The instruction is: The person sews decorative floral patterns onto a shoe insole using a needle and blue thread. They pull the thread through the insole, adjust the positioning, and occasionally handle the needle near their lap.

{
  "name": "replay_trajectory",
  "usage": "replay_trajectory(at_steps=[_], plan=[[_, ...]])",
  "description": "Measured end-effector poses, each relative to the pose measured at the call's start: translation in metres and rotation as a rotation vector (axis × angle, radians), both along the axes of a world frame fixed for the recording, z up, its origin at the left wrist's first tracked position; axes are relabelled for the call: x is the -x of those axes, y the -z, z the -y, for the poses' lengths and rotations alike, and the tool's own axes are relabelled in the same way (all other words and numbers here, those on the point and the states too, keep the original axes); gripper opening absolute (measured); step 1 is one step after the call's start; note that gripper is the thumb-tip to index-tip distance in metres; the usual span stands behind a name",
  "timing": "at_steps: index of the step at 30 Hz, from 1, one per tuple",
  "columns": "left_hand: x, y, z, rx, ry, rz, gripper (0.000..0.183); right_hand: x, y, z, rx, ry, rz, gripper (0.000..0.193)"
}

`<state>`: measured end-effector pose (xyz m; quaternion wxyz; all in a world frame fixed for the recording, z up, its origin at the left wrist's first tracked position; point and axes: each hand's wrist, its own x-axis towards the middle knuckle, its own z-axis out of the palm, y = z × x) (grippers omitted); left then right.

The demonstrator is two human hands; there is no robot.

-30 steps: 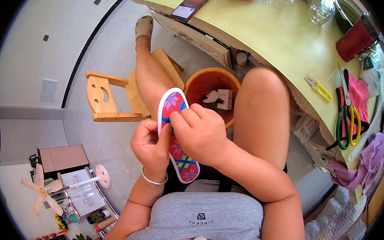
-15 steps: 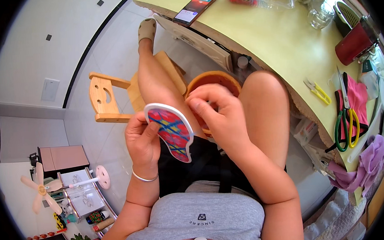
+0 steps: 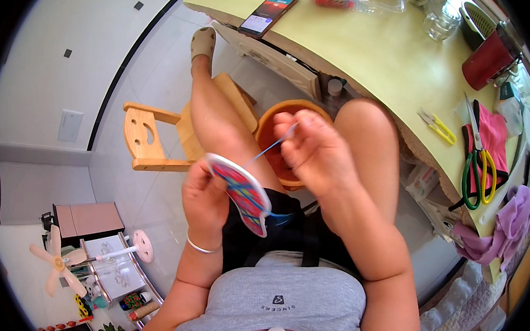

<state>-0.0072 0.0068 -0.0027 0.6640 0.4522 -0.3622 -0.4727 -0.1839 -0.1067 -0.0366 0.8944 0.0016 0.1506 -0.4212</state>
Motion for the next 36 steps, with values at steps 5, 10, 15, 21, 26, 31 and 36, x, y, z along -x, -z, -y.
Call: replay_trajectory(at_steps=[5, 10, 15, 21, 26, 31, 36], plan=[[-0.07, -0.003, 0.003, 0.173, 0.109, -0.544, 0.018, 0.095, 0.004, 0.05, 0.299, 0.632, -0.123, 0.011], [-0.065, -0.002, 0.004, 0.084, 0.045, -0.754, 0.015, 0.139, 0.005, 0.067, 0.312, 0.871, -0.153, 0.01], [-0.042, 0.01, 0.019, 0.097, 0.415, -1.109, 0.016, 0.097, -0.014, 0.055, 0.207, 0.931, -0.494, 0.014], [-0.026, 0.024, 0.019, 0.12, 0.597, -1.247, 0.014, 0.003, -0.073, -0.02, 0.684, 0.343, -1.072, 0.009], [-0.01, 0.042, 0.03, 0.236, 0.808, -1.413, 0.018, -0.035, -0.053, -0.029, 1.49, 0.635, -1.067, 0.016], [-0.008, 0.051, 0.035, 0.266, 0.89, -1.464, 0.018, -0.052, -0.045, -0.039, 1.587, 0.684, -1.092, 0.015], [-0.008, 0.054, 0.035, 0.264, 0.908, -1.467, 0.018, -0.054, -0.044, -0.04, 1.585, 0.689, -1.082, 0.013]])
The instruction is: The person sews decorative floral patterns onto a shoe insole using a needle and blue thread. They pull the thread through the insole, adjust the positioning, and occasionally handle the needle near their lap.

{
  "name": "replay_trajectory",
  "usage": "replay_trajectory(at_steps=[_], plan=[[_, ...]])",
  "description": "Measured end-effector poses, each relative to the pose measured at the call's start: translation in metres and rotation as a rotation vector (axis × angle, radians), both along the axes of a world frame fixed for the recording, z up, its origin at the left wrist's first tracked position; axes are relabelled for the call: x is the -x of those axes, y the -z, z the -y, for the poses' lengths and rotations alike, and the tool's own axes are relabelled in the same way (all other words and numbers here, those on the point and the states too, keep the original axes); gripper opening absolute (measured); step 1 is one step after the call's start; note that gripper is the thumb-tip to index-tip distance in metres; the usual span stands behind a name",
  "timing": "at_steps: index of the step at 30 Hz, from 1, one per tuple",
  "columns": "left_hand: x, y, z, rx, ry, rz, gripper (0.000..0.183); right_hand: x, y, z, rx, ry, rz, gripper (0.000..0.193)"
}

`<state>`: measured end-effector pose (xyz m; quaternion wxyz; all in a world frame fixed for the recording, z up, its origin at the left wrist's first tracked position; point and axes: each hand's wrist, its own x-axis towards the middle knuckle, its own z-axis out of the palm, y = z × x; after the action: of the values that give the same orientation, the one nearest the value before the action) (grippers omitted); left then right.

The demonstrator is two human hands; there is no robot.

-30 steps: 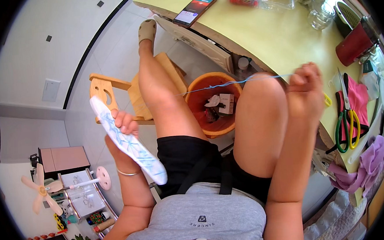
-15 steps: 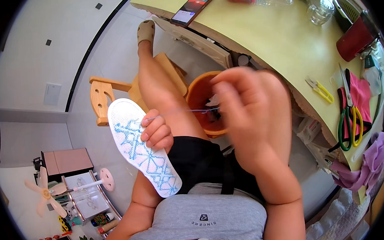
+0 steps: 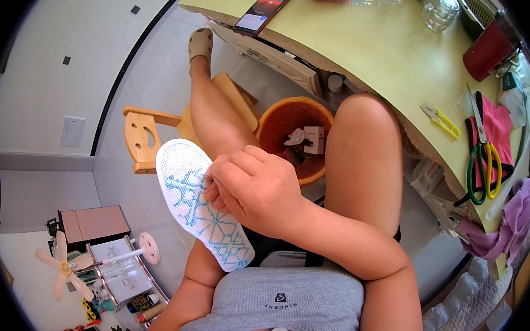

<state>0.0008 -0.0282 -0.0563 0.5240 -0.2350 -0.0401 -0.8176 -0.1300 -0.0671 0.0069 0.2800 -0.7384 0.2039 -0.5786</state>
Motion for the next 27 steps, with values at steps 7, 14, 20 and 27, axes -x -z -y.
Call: replay_trajectory(at_steps=[7, 14, 20, 27], plan=[[0.001, 0.003, 0.0, 0.003, 0.003, 0.013, 0.017, 0.0, -0.001, -0.001, -0.023, -0.018, 0.036, 0.008], [0.002, 0.003, -0.001, -0.013, -0.006, 0.049, 0.017, 0.0, 0.0, -0.001, -0.033, -0.019, 0.04, 0.007], [-0.002, -0.017, -0.011, -0.144, -0.161, 0.379, 0.017, 0.006, 0.003, 0.003, -0.161, -0.058, 0.028, 0.009], [-0.003, -0.065, -0.02, -0.507, -0.65, 1.332, 0.014, 0.019, 0.034, 0.018, -1.218, -0.607, 0.256, 0.016]])
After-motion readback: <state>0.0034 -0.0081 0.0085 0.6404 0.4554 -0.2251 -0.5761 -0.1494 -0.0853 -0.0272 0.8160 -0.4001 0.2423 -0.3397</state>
